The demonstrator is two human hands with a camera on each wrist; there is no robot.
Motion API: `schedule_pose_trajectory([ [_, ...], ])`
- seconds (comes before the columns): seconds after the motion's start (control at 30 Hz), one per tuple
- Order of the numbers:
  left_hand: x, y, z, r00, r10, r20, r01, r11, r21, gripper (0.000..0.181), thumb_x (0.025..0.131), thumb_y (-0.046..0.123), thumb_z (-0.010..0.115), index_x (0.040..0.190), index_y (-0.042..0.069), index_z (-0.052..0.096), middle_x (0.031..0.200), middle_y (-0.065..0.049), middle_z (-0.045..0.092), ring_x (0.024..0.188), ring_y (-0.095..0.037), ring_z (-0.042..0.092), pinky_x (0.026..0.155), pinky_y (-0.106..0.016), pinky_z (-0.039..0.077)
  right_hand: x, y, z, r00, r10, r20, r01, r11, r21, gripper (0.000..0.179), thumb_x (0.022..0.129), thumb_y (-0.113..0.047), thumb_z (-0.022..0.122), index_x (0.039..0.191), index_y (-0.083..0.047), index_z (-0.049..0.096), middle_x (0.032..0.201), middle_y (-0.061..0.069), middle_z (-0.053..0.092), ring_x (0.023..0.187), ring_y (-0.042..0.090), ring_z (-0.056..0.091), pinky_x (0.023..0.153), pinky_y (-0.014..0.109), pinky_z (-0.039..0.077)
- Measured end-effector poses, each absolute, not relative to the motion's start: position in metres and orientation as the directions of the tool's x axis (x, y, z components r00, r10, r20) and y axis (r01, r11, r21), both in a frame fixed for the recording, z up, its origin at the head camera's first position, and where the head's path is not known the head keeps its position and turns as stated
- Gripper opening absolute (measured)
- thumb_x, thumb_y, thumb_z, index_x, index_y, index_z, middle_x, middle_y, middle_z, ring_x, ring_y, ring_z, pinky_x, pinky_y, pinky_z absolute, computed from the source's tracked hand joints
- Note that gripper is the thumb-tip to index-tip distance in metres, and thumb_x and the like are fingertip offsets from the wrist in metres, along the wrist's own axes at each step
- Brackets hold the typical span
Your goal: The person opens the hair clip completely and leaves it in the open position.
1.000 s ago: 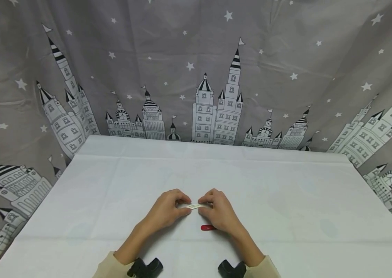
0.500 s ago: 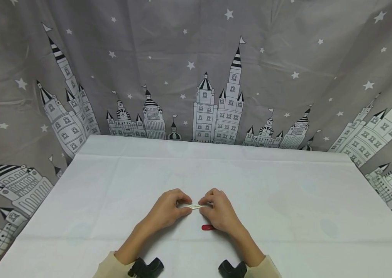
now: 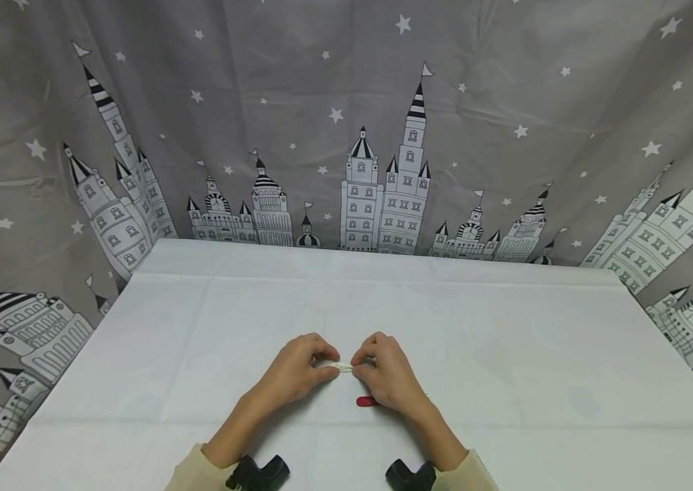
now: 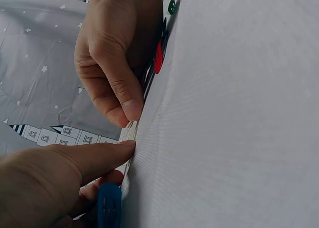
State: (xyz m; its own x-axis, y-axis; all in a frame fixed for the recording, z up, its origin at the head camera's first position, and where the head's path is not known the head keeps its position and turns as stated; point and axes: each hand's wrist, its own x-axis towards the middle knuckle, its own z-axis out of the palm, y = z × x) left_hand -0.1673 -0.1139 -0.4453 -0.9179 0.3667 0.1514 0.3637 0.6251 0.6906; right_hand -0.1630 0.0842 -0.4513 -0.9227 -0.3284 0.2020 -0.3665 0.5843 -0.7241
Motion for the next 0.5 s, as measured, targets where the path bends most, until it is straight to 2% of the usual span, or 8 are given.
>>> schedule_pose_trajectory([
  [0.23,-0.1674,-0.1141,-0.4457,-0.913,0.375,0.158,0.373,0.617,0.693,0.007,0.082,0.01,0.08,0.082,0.015,0.074,0.088,0.008,0.062,0.085,-0.013,0.056,0.074,-0.032,0.045,-0.1633,0.084,-0.4515,-0.924,-0.321,0.206,-0.365,0.582,-0.727,0.012,0.081,0.003,0.074,0.077,-0.009,0.073,0.09,-0.001,0.057,0.086,0.018,0.048,0.073,0.031,0.041],
  [0.5,-0.1664,-0.1143,-0.4453,-0.911,0.375,0.171,0.381,0.611,0.694,0.008,0.082,0.009,0.08,0.081,0.015,0.074,0.086,0.009,0.062,0.084,-0.012,0.056,0.075,-0.032,0.046,-0.1631,0.0845,-0.4501,-0.919,-0.333,0.211,-0.375,0.572,-0.729,0.005,0.081,0.0,0.073,0.083,-0.004,0.075,0.09,0.0,0.057,0.084,0.018,0.047,0.071,0.031,0.041],
])
